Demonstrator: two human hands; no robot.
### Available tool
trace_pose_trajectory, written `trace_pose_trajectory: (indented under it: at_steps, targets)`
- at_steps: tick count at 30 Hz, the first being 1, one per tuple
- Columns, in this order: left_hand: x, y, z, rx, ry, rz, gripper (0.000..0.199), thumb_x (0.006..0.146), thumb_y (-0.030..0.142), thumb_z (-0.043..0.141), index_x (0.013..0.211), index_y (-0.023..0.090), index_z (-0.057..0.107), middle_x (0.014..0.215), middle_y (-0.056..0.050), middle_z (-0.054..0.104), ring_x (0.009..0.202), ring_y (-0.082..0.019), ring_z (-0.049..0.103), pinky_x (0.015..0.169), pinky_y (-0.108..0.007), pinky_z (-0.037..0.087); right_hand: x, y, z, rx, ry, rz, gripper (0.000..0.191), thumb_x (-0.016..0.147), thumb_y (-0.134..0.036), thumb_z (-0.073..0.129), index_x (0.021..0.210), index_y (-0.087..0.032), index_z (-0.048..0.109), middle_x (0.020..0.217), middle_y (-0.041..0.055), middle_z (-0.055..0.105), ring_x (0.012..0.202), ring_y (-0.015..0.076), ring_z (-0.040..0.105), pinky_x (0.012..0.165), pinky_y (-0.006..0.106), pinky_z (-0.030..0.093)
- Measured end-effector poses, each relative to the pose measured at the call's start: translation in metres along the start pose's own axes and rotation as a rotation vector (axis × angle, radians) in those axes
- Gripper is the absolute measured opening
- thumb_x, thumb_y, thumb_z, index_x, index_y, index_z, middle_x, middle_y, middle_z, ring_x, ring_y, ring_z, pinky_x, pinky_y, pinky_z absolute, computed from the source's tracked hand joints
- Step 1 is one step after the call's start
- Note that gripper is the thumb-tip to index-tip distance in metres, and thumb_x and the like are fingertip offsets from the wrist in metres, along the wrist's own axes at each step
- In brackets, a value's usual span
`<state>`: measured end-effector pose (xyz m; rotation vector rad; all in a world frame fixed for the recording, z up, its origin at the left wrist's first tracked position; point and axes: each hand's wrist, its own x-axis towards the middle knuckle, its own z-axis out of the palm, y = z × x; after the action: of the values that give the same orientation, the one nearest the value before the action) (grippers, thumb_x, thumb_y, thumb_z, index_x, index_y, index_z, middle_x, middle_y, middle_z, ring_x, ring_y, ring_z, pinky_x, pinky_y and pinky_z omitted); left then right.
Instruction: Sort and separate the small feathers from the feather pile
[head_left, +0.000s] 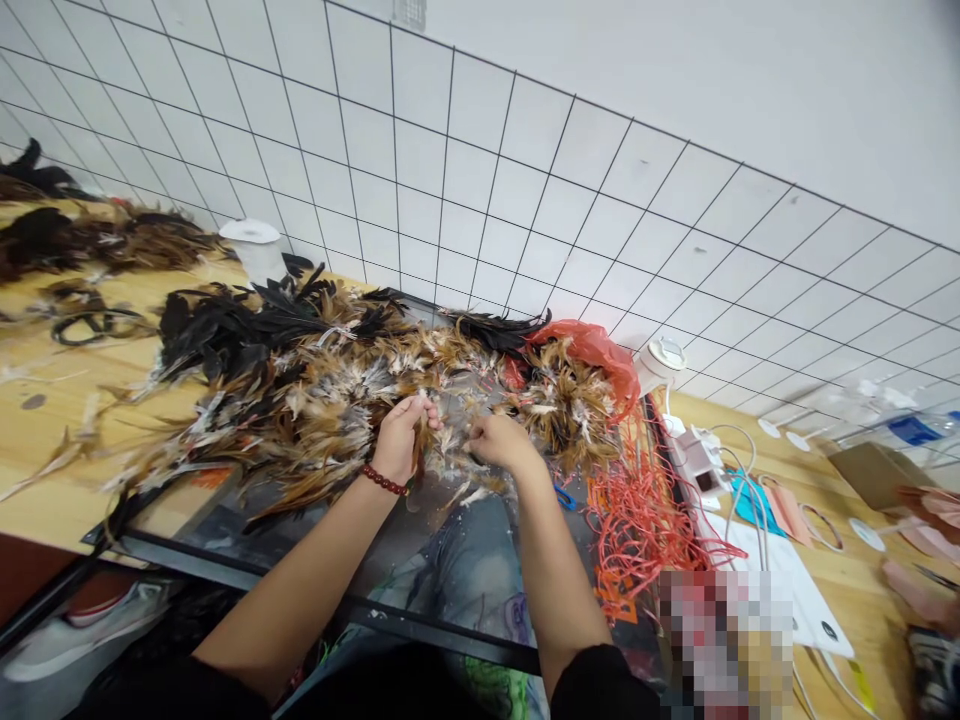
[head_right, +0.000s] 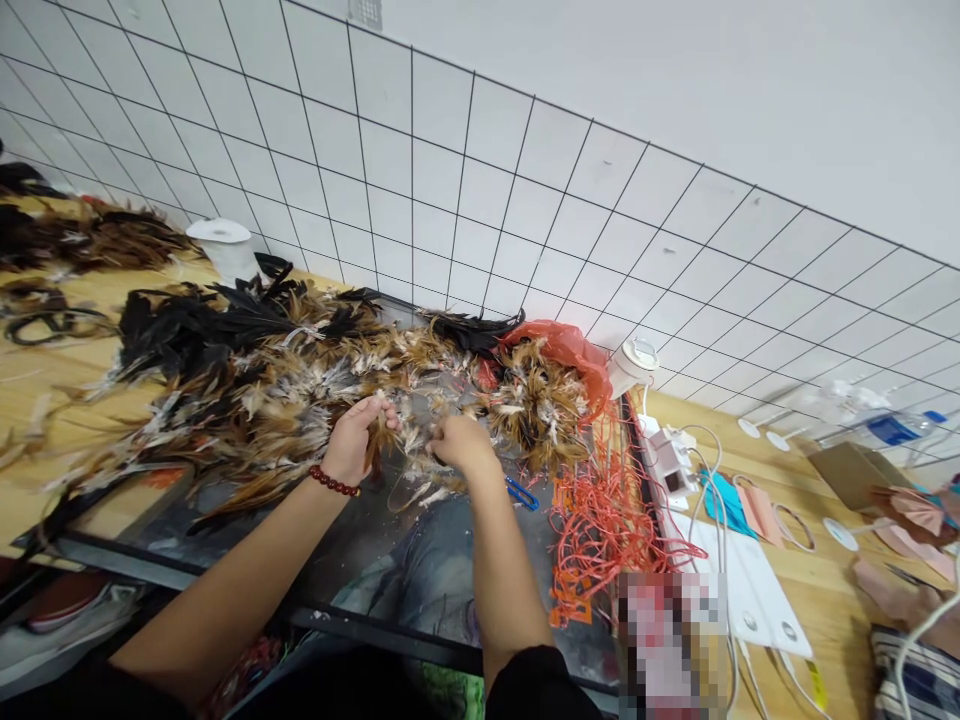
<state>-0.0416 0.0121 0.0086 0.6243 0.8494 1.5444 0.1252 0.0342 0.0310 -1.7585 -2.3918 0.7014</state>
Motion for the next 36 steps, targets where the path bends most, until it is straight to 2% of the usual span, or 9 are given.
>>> trace_pose_trajectory:
  at_steps: [2, 5, 8, 11, 14, 17, 20, 26, 36]
  targets:
    - [0.001, -0.001, 0.000, -0.011, 0.002, 0.001, 0.026, 0.069, 0.037, 0.071, 0.068, 0.015, 0.057, 0.062, 0.001, 0.055, 0.054, -0.010, 0.051, 0.058, -0.025, 0.046, 0.005, -0.005, 0.009, -0.104, 0.116, 0.088, 0.021, 0.075, -0.038, 0.062, 0.083, -0.021, 0.070, 0.086, 0.0070, 0.071, 0.082, 0.0198, 0.062, 0.064, 0.025, 0.038]
    - [0.001, -0.002, 0.000, -0.024, 0.006, 0.000, 0.025, 0.069, 0.035, 0.071, 0.068, 0.015, 0.057, 0.061, 0.001, 0.054, 0.053, -0.009, 0.050, 0.056, -0.024, 0.045, 0.008, -0.006, 0.015, -0.125, 0.044, 0.080, 0.022, 0.071, -0.041, 0.065, 0.082, -0.022, 0.070, 0.085, 0.0065, 0.071, 0.080, 0.0194, 0.062, 0.061, 0.024, 0.037]
    - [0.002, -0.003, 0.000, -0.016, 0.006, -0.006, 0.025, 0.069, 0.035, 0.071, 0.068, 0.015, 0.056, 0.061, 0.001, 0.054, 0.052, -0.009, 0.050, 0.056, -0.024, 0.045, 0.008, 0.002, 0.013, -0.068, 0.010, 0.015, 0.011, 0.069, -0.025, 0.064, 0.076, -0.021, 0.071, 0.078, 0.0043, 0.070, 0.075, 0.0169, 0.061, 0.059, 0.023, 0.035]
    - [0.001, -0.005, 0.000, 0.012, 0.011, -0.020, 0.026, 0.068, 0.037, 0.071, 0.068, 0.015, 0.057, 0.060, 0.001, 0.055, 0.052, -0.009, 0.051, 0.057, -0.024, 0.044, 0.008, 0.011, 0.006, 0.129, 0.070, -0.074, 0.013, 0.069, -0.018, 0.058, 0.075, -0.018, 0.070, 0.071, 0.0019, 0.068, 0.068, 0.0139, 0.058, 0.060, 0.022, 0.036]
    - [0.000, -0.006, 0.001, 0.039, 0.006, -0.049, 0.027, 0.065, 0.038, 0.072, 0.067, 0.015, 0.058, 0.060, 0.002, 0.056, 0.052, -0.010, 0.051, 0.057, -0.024, 0.044, 0.007, 0.013, 0.000, 0.472, 0.112, -0.143, 0.014, 0.069, -0.020, 0.058, 0.079, -0.016, 0.067, 0.066, -0.0009, 0.063, 0.061, 0.0109, 0.053, 0.059, 0.021, 0.038]
    - [-0.003, -0.007, 0.004, 0.086, -0.025, -0.061, 0.028, 0.063, 0.038, 0.073, 0.067, 0.014, 0.059, 0.061, 0.001, 0.058, 0.054, -0.010, 0.053, 0.058, -0.024, 0.043, 0.005, 0.005, -0.004, 0.780, 0.148, -0.204, 0.022, 0.066, -0.026, 0.063, 0.086, -0.015, 0.062, 0.066, -0.0026, 0.059, 0.057, 0.0092, 0.050, 0.057, 0.020, 0.039]
    - [-0.006, -0.008, 0.007, 0.118, -0.036, -0.072, 0.030, 0.060, 0.040, 0.075, 0.065, 0.014, 0.061, 0.060, 0.000, 0.060, 0.056, -0.011, 0.053, 0.058, -0.023, 0.042, 0.003, -0.007, -0.003, 0.903, 0.171, -0.274, 0.024, 0.066, -0.029, 0.065, 0.085, -0.016, 0.060, 0.067, -0.0028, 0.058, 0.057, 0.0084, 0.050, 0.058, 0.020, 0.039]
    - [-0.004, -0.011, 0.007, 0.085, 0.030, -0.093, 0.038, 0.049, 0.040, 0.081, 0.072, 0.013, 0.066, 0.067, -0.001, 0.065, 0.062, -0.012, 0.055, 0.062, -0.023, 0.041, 0.003, -0.023, 0.008, 0.824, 0.214, -0.275, 0.017, 0.070, -0.025, 0.062, 0.085, -0.017, 0.060, 0.065, -0.0036, 0.059, 0.056, 0.0083, 0.051, 0.056, 0.020, 0.040]
    - [0.000, -0.023, 0.002, 0.203, 0.014, 0.028, 0.030, 0.062, 0.041, 0.074, 0.072, 0.014, 0.066, 0.066, 0.000, 0.061, 0.064, -0.012, 0.051, 0.063, -0.024, 0.039, 0.006, -0.033, 0.019, 0.539, 0.278, -0.211, 0.037, 0.070, -0.013, 0.058, 0.106, -0.021, 0.059, 0.065, -0.0050, 0.061, 0.058, 0.0112, 0.055, 0.060, 0.022, 0.045]
